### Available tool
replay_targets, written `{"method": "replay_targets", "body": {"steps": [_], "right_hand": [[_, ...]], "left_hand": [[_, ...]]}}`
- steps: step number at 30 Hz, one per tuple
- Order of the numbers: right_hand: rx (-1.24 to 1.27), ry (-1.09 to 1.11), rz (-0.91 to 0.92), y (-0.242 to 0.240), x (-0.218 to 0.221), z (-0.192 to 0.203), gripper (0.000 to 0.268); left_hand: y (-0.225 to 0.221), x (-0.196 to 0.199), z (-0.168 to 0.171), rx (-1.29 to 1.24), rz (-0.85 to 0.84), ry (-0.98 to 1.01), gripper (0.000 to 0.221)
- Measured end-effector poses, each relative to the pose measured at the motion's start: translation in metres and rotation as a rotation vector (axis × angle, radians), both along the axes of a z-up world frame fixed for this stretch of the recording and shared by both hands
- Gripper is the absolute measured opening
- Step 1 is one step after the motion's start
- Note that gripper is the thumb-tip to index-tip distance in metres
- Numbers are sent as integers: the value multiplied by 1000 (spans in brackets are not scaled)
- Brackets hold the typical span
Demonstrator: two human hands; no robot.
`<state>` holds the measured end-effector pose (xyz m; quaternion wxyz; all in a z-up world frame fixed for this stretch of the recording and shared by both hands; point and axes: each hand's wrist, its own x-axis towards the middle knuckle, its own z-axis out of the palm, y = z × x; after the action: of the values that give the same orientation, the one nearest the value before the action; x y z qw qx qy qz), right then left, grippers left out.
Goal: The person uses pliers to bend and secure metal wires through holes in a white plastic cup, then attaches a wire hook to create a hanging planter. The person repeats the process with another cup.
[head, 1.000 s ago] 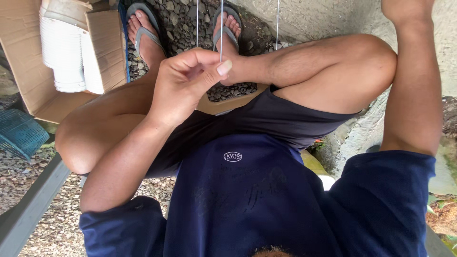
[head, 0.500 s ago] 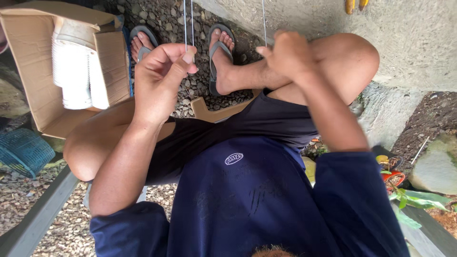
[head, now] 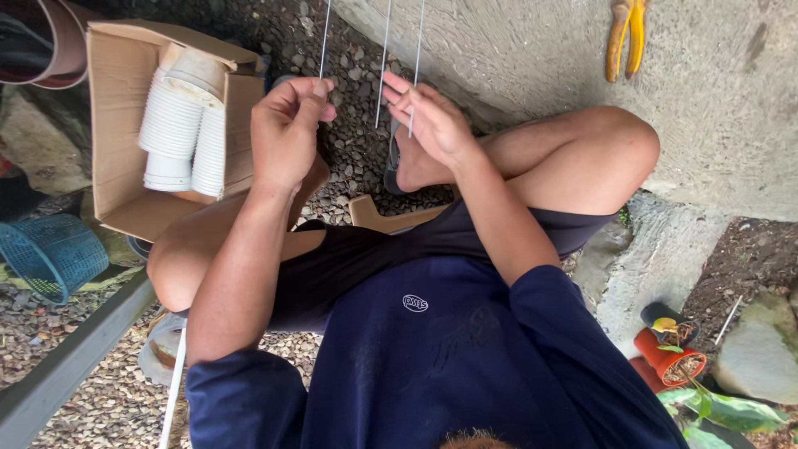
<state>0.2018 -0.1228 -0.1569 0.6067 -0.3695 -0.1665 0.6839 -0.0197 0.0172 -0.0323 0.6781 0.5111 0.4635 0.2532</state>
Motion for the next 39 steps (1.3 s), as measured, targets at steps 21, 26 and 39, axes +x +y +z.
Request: {"method": "replay_targets", "body": {"steps": [21, 26, 39], "right_hand": [[-268, -797, -4, -22, 77, 135, 18], [9, -1721, -64, -27, 82, 152, 17], [-61, -1070, 117, 5, 51, 150, 18]], "left_hand": [[-39, 17, -109, -317, -135, 92, 24], [-51, 31, -128, -221, -221, 157, 34], [-53, 85, 11, -454, -205, -163, 36]]}}
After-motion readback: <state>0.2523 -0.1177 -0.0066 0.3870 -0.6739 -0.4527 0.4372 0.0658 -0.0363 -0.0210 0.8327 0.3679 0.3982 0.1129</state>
